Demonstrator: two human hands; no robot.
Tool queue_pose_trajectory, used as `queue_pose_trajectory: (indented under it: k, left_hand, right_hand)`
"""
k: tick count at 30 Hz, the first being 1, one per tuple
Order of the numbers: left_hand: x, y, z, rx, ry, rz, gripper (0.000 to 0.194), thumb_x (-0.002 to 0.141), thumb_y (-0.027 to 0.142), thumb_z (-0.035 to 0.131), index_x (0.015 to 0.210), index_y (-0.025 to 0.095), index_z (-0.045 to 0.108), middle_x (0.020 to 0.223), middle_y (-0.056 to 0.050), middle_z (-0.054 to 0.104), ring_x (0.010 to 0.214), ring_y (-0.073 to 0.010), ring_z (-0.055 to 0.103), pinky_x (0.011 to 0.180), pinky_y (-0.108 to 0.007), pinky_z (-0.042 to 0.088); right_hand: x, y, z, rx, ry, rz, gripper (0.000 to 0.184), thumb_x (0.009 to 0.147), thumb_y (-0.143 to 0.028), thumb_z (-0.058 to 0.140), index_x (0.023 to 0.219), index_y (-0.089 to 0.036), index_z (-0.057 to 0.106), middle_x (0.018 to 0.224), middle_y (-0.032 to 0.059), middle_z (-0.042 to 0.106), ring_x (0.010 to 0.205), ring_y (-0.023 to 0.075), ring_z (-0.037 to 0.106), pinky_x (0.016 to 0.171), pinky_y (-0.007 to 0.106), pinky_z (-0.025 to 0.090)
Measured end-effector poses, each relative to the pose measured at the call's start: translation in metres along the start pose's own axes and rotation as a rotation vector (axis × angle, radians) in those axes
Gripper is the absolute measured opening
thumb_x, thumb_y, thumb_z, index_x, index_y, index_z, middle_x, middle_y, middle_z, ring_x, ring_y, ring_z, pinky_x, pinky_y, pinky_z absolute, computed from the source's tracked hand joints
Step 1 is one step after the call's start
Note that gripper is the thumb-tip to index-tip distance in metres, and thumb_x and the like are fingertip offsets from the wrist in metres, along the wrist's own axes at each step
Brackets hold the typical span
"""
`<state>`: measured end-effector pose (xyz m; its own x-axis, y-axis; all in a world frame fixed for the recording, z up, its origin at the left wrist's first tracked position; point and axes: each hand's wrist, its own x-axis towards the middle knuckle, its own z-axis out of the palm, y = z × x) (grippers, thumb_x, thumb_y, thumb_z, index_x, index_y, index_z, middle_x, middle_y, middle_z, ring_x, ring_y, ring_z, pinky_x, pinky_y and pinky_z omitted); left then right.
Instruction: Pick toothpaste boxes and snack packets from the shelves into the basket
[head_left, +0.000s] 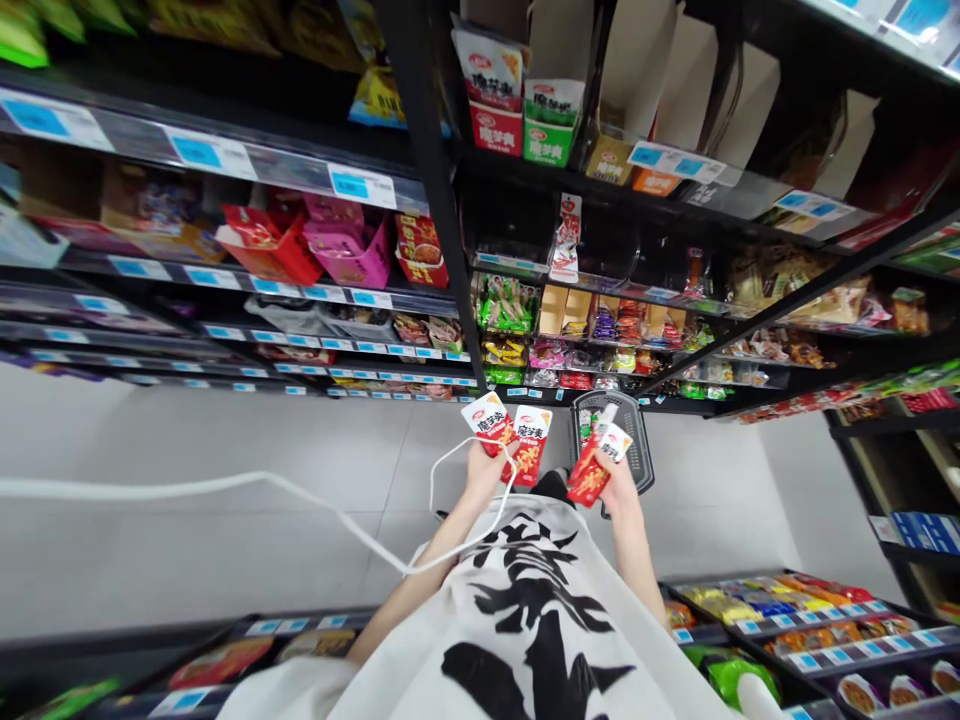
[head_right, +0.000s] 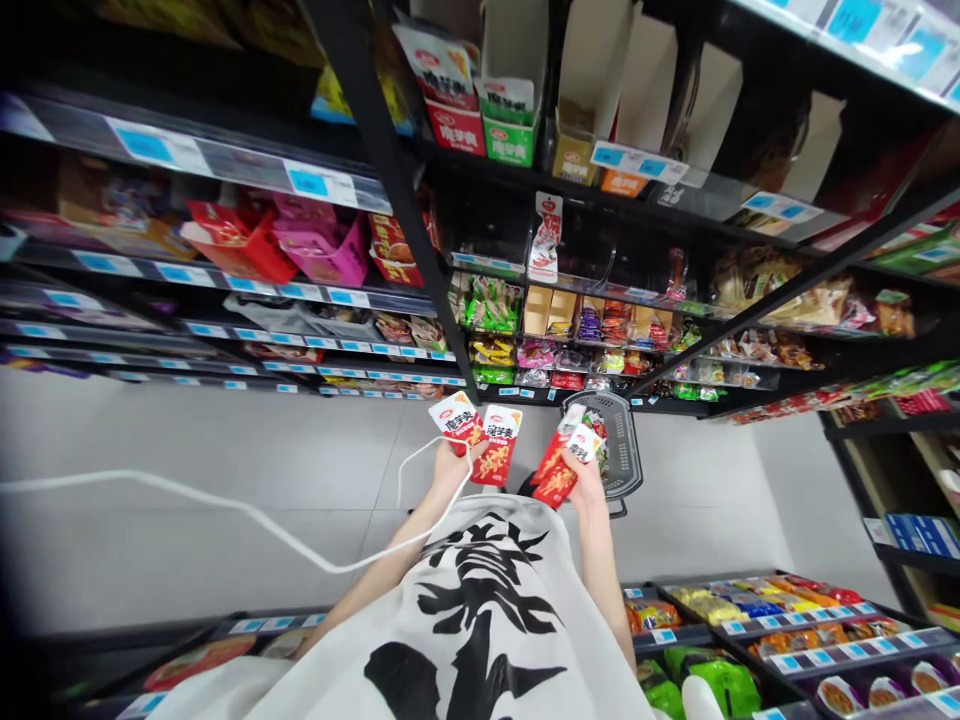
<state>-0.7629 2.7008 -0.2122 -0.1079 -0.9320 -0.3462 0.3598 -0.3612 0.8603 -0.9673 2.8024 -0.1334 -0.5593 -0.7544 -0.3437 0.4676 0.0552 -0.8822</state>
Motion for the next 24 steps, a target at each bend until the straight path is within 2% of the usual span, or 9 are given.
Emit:
queue_pose_trajectory:
  k: [3,5,8,13,17,19,22,24]
  left_hand:
    - [-0.005,-0.001,0.006,0.06,-0.105,0.021,0.04,0.067,0.032,0.085,0.1,0.018,0.068,0.102,-0.012,0.078,0.092,-0.0292,0.075,0.082,-0.041,0.06]
    - [-0.009,0.0,0.009,0.118,-0.167,0.059,0.036,0.069,0.033,0.083,0.099,0.017,0.07,0.101,-0.012,0.078,0.093,-0.0303,0.074,0.082,-0.041,0.059]
    - [-0.012,0.002,0.012,0.16,-0.167,0.072,0.036,0.071,0.035,0.081,0.1,0.017,0.07,0.102,-0.012,0.078,0.093,-0.0303,0.073,0.083,-0.041,0.058]
    - [-0.008,-0.003,0.015,0.13,-0.198,0.093,0.039,0.076,0.042,0.079,0.104,0.018,0.067,0.104,-0.01,0.077,0.096,-0.027,0.071,0.087,-0.039,0.055]
    - [0.001,-0.012,0.011,0.036,-0.164,0.059,0.045,0.078,0.052,0.075,0.106,0.018,0.065,0.104,-0.009,0.075,0.093,-0.0242,0.07,0.086,-0.037,0.055]
    - [0.005,-0.016,0.007,-0.01,-0.134,0.028,0.048,0.078,0.056,0.074,0.104,0.018,0.064,0.104,-0.009,0.074,0.091,-0.0229,0.07,0.084,-0.036,0.055]
    - [0.009,-0.018,0.001,-0.025,-0.12,0.01,0.053,0.074,0.059,0.077,0.105,0.017,0.064,0.105,-0.009,0.075,0.09,-0.0232,0.071,0.082,-0.036,0.056]
    - [0.009,-0.017,0.0,-0.028,-0.158,-0.014,0.057,0.072,0.06,0.078,0.107,0.017,0.066,0.104,-0.01,0.076,0.089,-0.0247,0.072,0.081,-0.036,0.057]
  right_hand:
    - [-0.012,0.031,0.023,-0.132,-0.069,0.13,0.052,0.057,-0.03,0.095,0.103,-0.02,0.072,0.099,0.0069,0.08,0.09,0.028,0.077,0.087,0.042,0.063]
    - [-0.016,0.047,0.034,-0.214,-0.059,0.13,0.052,0.057,-0.032,0.096,0.102,-0.017,0.073,0.102,0.0095,0.08,0.093,0.0293,0.076,0.09,0.042,0.062]
    - [-0.014,0.056,0.035,-0.253,-0.02,0.096,0.051,0.057,-0.035,0.095,0.1,-0.017,0.075,0.106,0.011,0.079,0.096,0.0313,0.075,0.092,0.045,0.061]
    - [-0.001,0.044,0.018,-0.22,0.059,0.002,0.051,0.055,-0.031,0.095,0.099,-0.02,0.073,0.105,0.0094,0.079,0.099,0.0314,0.074,0.092,0.047,0.06]
    - [0.006,0.027,-0.004,-0.049,0.104,-0.023,0.052,0.058,-0.032,0.093,0.104,-0.023,0.07,0.104,0.0058,0.078,0.099,0.0295,0.073,0.092,0.047,0.06]
    - [0.008,0.016,-0.02,0.099,0.04,-0.033,0.045,0.06,-0.034,0.091,0.098,-0.025,0.069,0.095,0.003,0.077,0.089,0.026,0.073,0.086,0.045,0.061]
    - [0.009,0.001,-0.043,0.353,-0.135,-0.16,0.028,0.067,-0.026,0.085,0.09,-0.028,0.069,0.083,-0.0009,0.072,0.072,0.0167,0.068,0.075,0.031,0.061]
    - [0.01,-0.005,-0.052,0.464,-0.216,-0.243,0.015,0.075,-0.022,0.077,0.086,-0.029,0.068,0.079,-0.0012,0.07,0.067,0.0128,0.063,0.066,0.024,0.056]
